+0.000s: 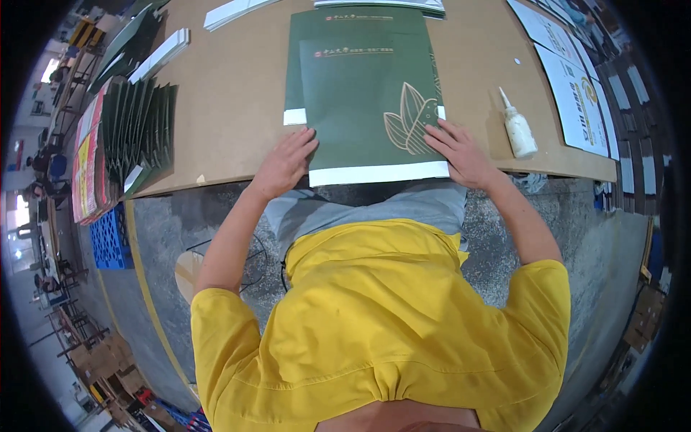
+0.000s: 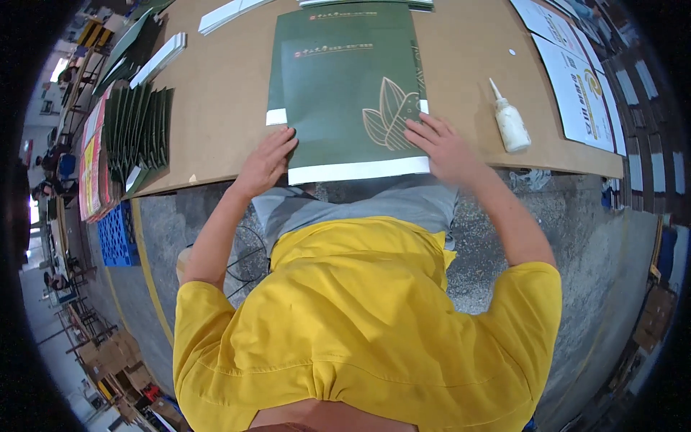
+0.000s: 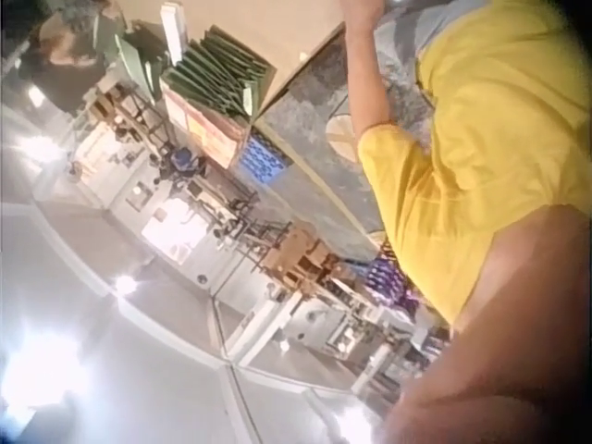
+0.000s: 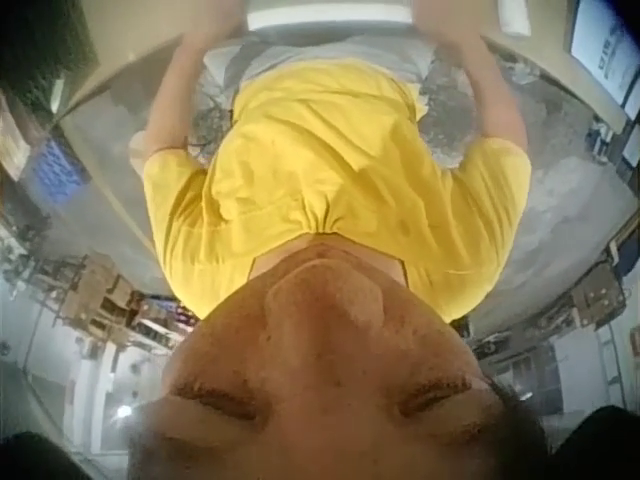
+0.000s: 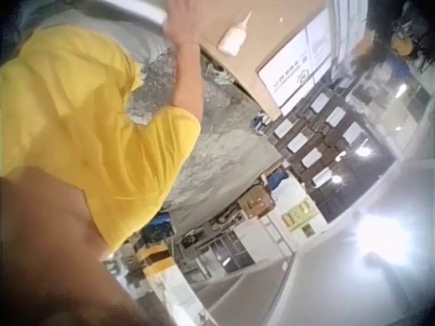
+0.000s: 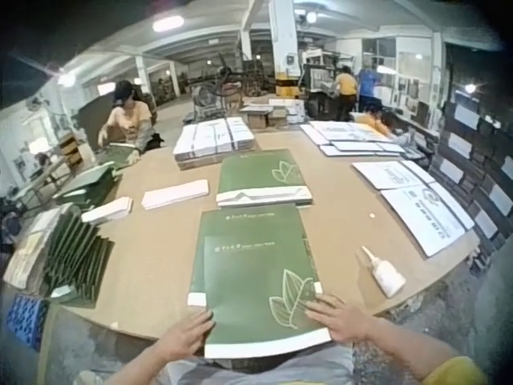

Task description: Apply glue to the edges of printed paper boxes and fold them into shape.

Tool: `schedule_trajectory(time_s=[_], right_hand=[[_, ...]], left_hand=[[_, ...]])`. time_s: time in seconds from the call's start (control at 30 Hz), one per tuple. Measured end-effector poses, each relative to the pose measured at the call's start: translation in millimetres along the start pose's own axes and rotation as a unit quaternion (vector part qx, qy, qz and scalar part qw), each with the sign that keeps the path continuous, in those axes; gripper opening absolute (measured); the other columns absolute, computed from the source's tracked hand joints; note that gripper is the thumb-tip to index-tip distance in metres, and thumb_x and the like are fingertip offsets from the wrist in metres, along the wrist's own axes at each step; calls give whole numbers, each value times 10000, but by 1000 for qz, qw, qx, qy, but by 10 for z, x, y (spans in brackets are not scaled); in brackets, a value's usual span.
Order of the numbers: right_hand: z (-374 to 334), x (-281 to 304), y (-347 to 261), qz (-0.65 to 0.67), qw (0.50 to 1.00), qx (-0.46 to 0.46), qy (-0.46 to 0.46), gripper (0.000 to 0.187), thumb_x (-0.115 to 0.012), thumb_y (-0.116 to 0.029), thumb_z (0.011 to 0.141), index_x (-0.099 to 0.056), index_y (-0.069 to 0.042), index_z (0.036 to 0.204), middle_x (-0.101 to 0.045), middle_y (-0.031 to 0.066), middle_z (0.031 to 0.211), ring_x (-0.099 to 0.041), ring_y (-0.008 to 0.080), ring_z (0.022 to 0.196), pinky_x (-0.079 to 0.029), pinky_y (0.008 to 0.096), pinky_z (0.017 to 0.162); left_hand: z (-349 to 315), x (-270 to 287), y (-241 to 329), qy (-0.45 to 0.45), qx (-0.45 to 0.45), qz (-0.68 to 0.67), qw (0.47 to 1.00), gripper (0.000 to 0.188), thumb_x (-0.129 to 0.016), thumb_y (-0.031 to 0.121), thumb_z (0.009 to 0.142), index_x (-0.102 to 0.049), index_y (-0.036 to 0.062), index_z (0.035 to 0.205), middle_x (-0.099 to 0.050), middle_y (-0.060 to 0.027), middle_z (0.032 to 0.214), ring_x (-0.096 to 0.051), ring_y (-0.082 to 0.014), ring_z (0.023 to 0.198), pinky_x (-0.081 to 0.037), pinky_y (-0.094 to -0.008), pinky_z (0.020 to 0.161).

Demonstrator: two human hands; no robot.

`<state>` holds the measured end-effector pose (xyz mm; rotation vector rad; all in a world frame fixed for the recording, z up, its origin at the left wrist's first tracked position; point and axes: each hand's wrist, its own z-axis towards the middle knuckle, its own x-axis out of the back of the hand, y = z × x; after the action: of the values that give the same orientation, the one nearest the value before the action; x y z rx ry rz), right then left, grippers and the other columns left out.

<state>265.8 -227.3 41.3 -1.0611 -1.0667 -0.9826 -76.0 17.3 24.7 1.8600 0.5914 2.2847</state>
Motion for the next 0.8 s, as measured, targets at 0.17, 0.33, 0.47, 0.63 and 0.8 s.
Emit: schedule_trajectory(time_s=[0.17,0.33,0.47,0.63,0.8], right_hand=[[-65,10,-32,-25,998,1,-50,718,-545,-54,703,-370,-80,1399,-323,82,1486,-255,305,1386,-194,493,1128],[-66,-95,-18,-45,998,-8,-35,742,-563,-54,694,-361,-91,1408,-314,77,1491,-241,294,1396,-176,502,1134],[-98,-154,-9,-99,995,-3,-23,734,-582,-80,714,-358,-105,1413,-322,73,1488,-247,289,1394,-181,511,1129],[-96,-112,-32,-27,1000,-7,-5,703,-575,-122,756,-346,-108,1420,-325,66,1486,-253,290,1390,-191,518,1123],[-101,-95,-40,-106,993,-8,-41,682,-556,-140,773,-343,-111,1421,-314,68,1491,-251,297,1390,-197,517,1122]], left_hand=[[-73,36,122,-48,-11,103,993,545,-484,154,881,-356,16,1393,-319,-142,1476,-245,-308,1394,-201,-453,1141],[-98,31,157,-66,12,159,985,592,-499,170,871,-318,6,1411,-282,-150,1493,-220,-320,1400,-182,-459,1142],[-61,9,241,-49,15,140,989,627,-541,143,836,-329,54,1419,-292,-168,1483,-237,-333,1390,-198,-464,1134],[-59,-65,223,-48,28,201,978,646,-571,86,801,-379,179,1411,-314,-173,1468,-268,-350,1373,-216,-492,1120],[-70,-72,219,-37,17,199,979,611,-543,79,811,-400,160,1399,-324,-159,1468,-280,-357,1365,-221,-495,1117]])
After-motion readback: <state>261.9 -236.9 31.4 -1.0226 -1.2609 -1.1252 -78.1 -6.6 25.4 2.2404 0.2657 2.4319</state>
